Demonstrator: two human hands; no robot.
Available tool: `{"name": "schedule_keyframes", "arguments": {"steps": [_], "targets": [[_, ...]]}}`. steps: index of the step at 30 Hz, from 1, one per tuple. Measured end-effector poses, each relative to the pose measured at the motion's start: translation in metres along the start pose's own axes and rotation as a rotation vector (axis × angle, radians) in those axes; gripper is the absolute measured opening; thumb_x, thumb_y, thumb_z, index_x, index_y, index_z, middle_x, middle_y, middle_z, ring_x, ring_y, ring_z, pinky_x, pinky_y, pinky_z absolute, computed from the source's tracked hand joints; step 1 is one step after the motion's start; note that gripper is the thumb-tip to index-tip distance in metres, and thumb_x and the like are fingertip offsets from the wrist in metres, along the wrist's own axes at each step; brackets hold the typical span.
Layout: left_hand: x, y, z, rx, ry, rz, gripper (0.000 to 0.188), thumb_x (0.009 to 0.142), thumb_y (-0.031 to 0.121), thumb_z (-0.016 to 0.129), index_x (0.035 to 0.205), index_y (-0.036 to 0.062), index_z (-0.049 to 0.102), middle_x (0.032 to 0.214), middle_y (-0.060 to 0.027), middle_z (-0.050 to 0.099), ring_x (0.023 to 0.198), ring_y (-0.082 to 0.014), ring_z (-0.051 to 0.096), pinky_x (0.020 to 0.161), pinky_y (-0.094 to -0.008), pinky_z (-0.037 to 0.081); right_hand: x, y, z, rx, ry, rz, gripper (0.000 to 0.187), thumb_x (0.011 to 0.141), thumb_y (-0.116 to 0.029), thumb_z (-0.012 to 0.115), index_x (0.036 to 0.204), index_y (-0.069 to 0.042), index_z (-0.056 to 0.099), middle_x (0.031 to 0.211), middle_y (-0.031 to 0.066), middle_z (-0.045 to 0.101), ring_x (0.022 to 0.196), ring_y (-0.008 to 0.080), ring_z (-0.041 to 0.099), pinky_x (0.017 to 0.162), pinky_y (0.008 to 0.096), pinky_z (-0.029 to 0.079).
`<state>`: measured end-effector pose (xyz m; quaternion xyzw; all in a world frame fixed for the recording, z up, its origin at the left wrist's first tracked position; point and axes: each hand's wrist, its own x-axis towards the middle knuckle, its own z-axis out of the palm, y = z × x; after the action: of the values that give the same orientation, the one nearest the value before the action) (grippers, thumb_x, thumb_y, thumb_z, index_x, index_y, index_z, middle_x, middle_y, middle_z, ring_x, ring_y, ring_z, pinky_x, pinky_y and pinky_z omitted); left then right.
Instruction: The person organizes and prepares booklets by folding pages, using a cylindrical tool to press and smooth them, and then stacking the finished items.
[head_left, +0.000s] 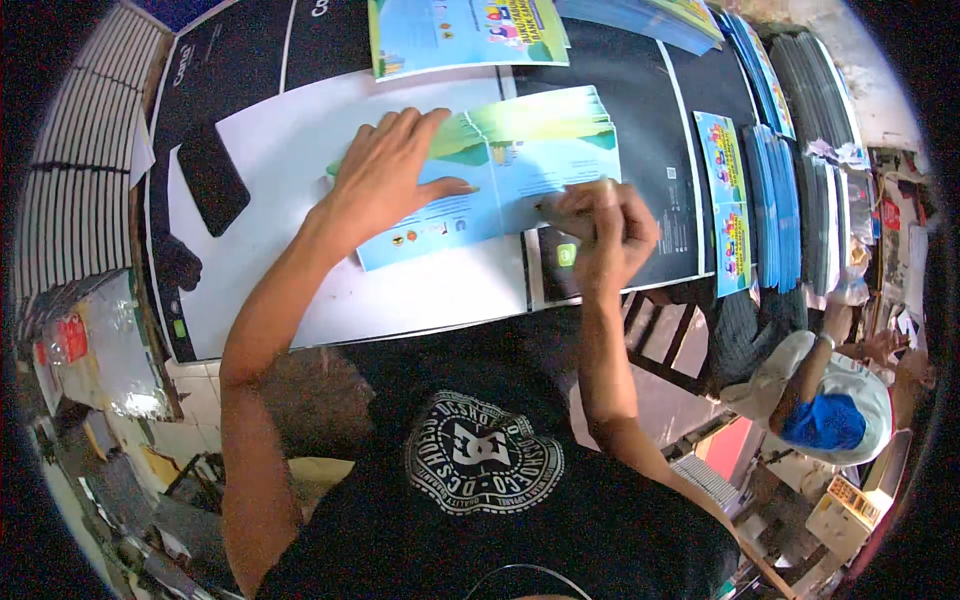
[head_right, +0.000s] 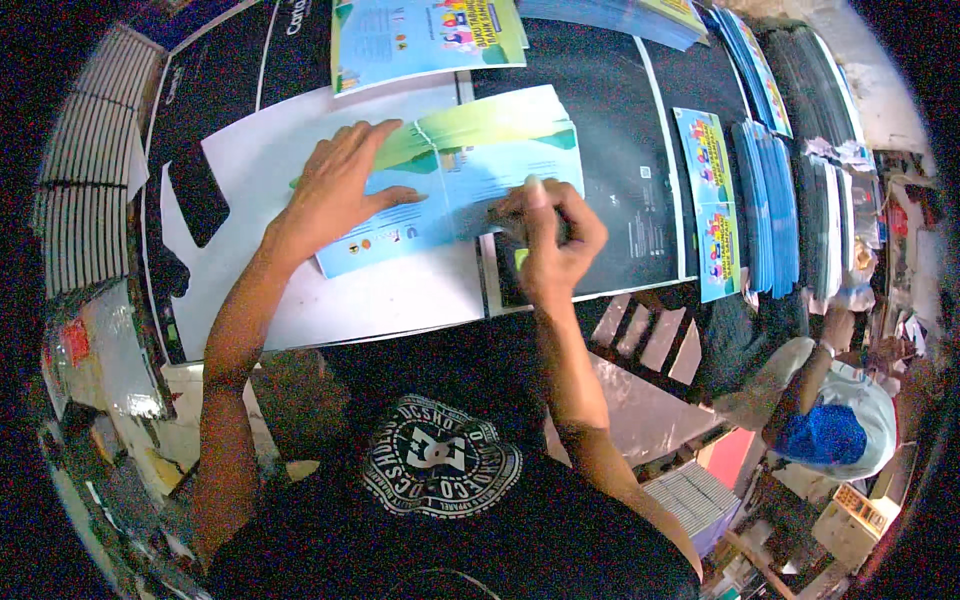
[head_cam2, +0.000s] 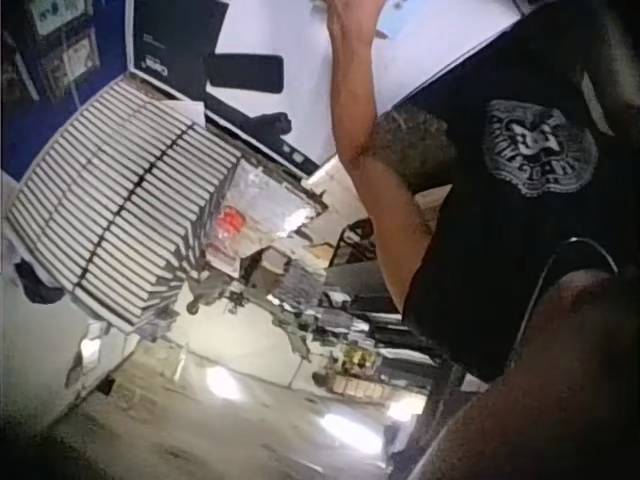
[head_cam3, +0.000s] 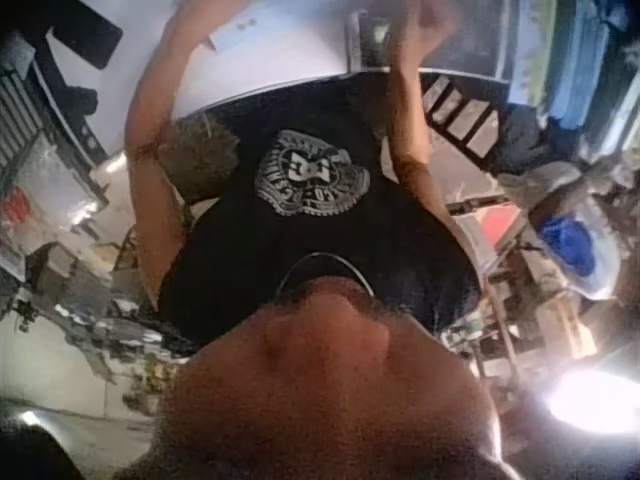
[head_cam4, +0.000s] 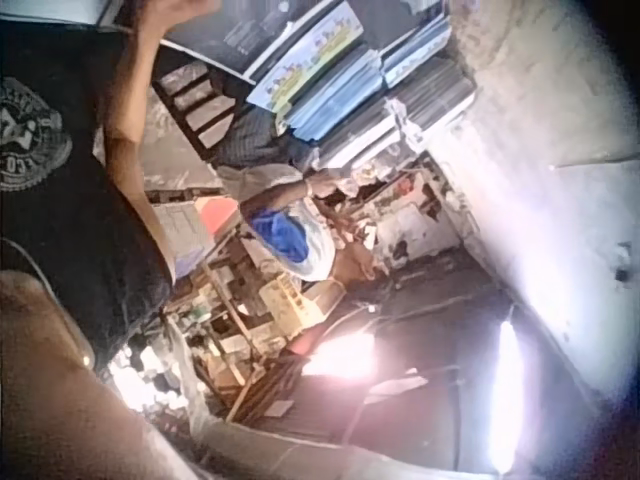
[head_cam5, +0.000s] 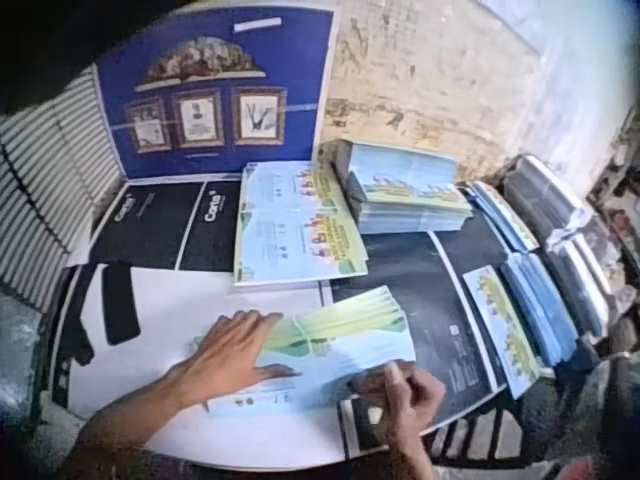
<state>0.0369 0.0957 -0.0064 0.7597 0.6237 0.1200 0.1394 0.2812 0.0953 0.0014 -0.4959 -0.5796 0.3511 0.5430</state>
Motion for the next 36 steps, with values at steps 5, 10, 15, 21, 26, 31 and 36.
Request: {"name": "schedule_keyframes", "arguments": {"steps": [5, 10, 15, 21, 26, 31, 36], "targets": [[-0.001, -0.007, 0.005, -0.147, 0.097, 0.049, 0.08, 0.074, 0.051, 0.082, 0.131, 0.0039, 0.05, 0.12, -0.02, 0.061, 0.113, -0.0373, 0.059, 0.096, -0.0455, 0.046, -0.024, -0.047, -0.031, 0.659, -0.259, -0.446, 0.04, 0.096, -0.039, 0.057, 0.094, -0.001, 0.067, 0.077, 0.0072, 0.063, 0.067, 0.0224, 0.06, 0.064, 0.0355, 0.049], [-0.002, -0.004, -0.003, -0.121, 0.145, -0.033, 0.076, 0.072, 0.051, 0.084, 0.124, 0.0048, 0.054, 0.11, -0.0182, 0.067, 0.102, -0.0383, 0.064, 0.09, -0.0466, 0.05, -0.037, -0.004, 0.01, -0.268, -0.41, -0.27, 0.019, 0.079, -0.02, 0.066, 0.073, -0.002, 0.063, 0.067, 0.014, 0.063, 0.067, 0.0294, 0.066, 0.063, 0.0376, 0.053], [-0.004, -0.048, -0.025, -0.217, 0.01, -0.095, 0.055, 0.079, 0.052, 0.078, 0.087, -0.0007, 0.065, 0.079, -0.0178, 0.068, 0.077, -0.0304, 0.068, 0.069, -0.0414, 0.051, -0.03, 0.017, 0.028, 0.285, -0.453, -0.235, 0.024, 0.078, -0.017, 0.059, 0.067, 0.003, 0.059, 0.067, 0.0148, 0.064, 0.062, 0.0265, 0.063, 0.062, 0.035, 0.051], [-0.002, -0.098, -0.03, -0.448, -0.322, -0.053, 0.045, 0.087, 0.042, 0.075, 0.082, -0.003, 0.072, 0.057, -0.0047, 0.051, 0.056, -0.0112, 0.038, 0.052, -0.0333, 0.035, -0.019, -0.008, 0.033, 0.203, -0.459, -0.304, 0.038, 0.088, -0.026, 0.055, 0.067, 0.005, 0.06, 0.066, 0.0155, 0.062, 0.065, 0.0273, 0.063, 0.061, 0.0388, 0.049], [-0.003, -0.086, -0.035, -0.553, -0.307, -0.029, 0.04, 0.085, 0.038, 0.076, 0.087, -0.0027, 0.074, 0.06, -0.0055, 0.056, 0.056, -0.0107, 0.044, 0.053, -0.0326, 0.037, -0.037, -0.036, 0.035, 0.69, -0.579, -0.783, 0.029, 0.091, -0.021, 0.065, 0.071, -0.001, 0.057, 0.072, 0.0103, 0.067, 0.063, 0.024, 0.066, 0.058, 0.0359, 0.054], [-0.002, -0.094, -0.035, -0.525, -0.289, -0.02, 0.039, 0.084, 0.035, 0.077, 0.091, -0.0031, 0.074, 0.065, -0.008, 0.062, 0.061, -0.0103, 0.052, 0.057, -0.0318, 0.042, -0.031, 0.006, 0.07, 0.221, -0.59, -0.433, 0.028, 0.077, -0.024, 0.067, 0.068, 0.002, 0.06, 0.069, 0.013, 0.064, 0.062, 0.0272, 0.063, 0.06, 0.0358, 0.051], [-0.002, -0.09, -0.039, -0.561, -0.254, -0.024, 0.038, 0.084, 0.033, 0.076, 0.093, -0.0046, 0.073, 0.065, -0.0098, 0.062, 0.061, -0.0124, 0.053, 0.058, -0.033, 0.043, -0.031, -0.004, 0.069, 0.28, -0.711, -0.363, 0.036, 0.079, -0.03, 0.061, 0.068, 0.004, 0.06, 0.065, 0.0136, 0.061, 0.06, 0.0288, 0.06, 0.06, 0.0389, 0.051]]}}
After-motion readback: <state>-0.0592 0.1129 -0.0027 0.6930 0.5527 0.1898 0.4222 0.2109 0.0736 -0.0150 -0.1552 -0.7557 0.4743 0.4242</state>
